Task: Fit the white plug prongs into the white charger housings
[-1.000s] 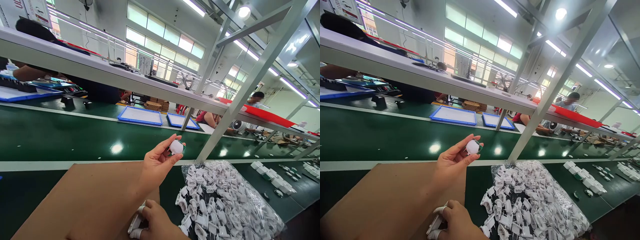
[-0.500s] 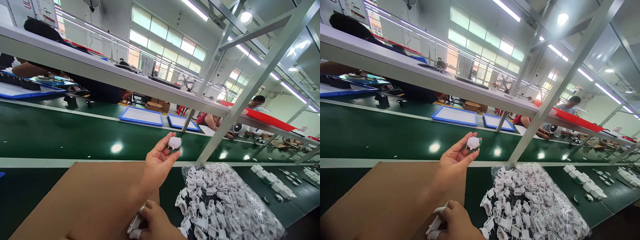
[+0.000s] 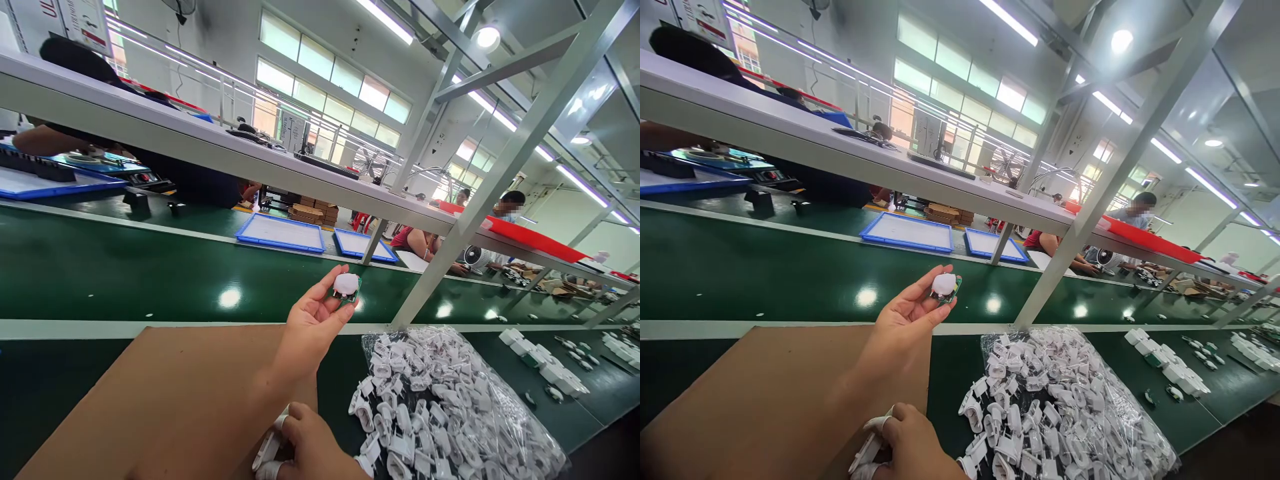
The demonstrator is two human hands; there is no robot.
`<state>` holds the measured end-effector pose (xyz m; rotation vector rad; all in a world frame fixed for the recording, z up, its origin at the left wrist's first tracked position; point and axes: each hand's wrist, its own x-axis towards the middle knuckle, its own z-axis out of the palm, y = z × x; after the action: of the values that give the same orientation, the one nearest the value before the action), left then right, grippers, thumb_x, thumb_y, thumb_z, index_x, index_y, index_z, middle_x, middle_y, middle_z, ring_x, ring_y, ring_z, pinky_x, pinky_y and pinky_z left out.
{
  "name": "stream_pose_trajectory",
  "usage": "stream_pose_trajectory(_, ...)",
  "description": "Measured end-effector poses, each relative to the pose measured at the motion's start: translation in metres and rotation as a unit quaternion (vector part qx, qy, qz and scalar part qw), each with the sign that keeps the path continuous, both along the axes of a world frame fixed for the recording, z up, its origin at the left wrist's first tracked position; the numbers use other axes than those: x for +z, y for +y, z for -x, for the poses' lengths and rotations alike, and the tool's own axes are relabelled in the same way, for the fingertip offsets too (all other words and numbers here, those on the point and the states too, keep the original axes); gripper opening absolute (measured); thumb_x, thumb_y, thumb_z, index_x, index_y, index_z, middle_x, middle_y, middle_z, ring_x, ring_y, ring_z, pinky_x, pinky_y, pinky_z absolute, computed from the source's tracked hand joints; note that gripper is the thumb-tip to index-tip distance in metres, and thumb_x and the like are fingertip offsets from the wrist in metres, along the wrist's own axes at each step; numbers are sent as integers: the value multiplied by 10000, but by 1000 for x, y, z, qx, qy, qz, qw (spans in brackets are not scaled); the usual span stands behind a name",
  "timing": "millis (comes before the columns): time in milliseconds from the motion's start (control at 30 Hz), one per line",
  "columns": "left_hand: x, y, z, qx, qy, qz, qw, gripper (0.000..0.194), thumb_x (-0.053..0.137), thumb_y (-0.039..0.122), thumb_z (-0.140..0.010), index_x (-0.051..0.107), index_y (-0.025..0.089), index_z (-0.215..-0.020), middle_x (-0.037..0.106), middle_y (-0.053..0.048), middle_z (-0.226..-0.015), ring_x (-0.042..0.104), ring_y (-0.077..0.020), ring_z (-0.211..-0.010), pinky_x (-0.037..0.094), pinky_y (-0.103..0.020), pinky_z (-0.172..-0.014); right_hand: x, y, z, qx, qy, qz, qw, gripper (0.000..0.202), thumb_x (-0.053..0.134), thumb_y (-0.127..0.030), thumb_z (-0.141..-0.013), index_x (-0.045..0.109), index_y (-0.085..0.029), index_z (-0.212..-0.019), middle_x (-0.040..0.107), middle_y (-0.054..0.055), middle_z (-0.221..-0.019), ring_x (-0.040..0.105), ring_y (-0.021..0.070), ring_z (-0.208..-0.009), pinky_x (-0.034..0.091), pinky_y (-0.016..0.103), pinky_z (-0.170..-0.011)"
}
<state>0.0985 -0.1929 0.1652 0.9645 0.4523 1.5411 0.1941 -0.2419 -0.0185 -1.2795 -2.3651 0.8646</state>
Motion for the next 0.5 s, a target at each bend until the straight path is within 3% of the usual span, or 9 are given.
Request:
stream_pose_trajectory(167, 6, -2, 9, -89, -48, 35, 994, 605, 663, 63, -695, 680, 207, -1282, 590, -60, -1457, 509, -291, -1385, 522, -381, -1106, -5, 2, 0, 0, -20, -6, 1000, 417, 795, -266, -680, 667, -231, -1076, 610, 52, -1068, 568, 208, -894, 453, 299, -748)
stream_pose_trajectory(300, 10, -3, 17, -179, -48, 80, 979, 527, 581, 69, -700, 730, 168, -1195, 671, -77, -1350, 525, -285, -1374, 471, -381, -1167, -7, 2, -1, 8, -22, -13, 1000, 529, 807, -282, -672, 662, -264, -1181, 610, 48, -1065, 593, 225, -922, 463, 315, -771)
stream_pose_trajectory(500, 14, -6, 18, -199, -83, 97, 972, 509, 589, 50, -683, 753, 167, -1150, 690, -74, -1323, 560, -262, -1343, 519, -282, -1104, -6, 3, -2, 25, -3, -19, 1000, 607, 801, -348, -710, 628, -320, -1291, 613, 47, -1109, 608, 240, -974, 475, 330, -822)
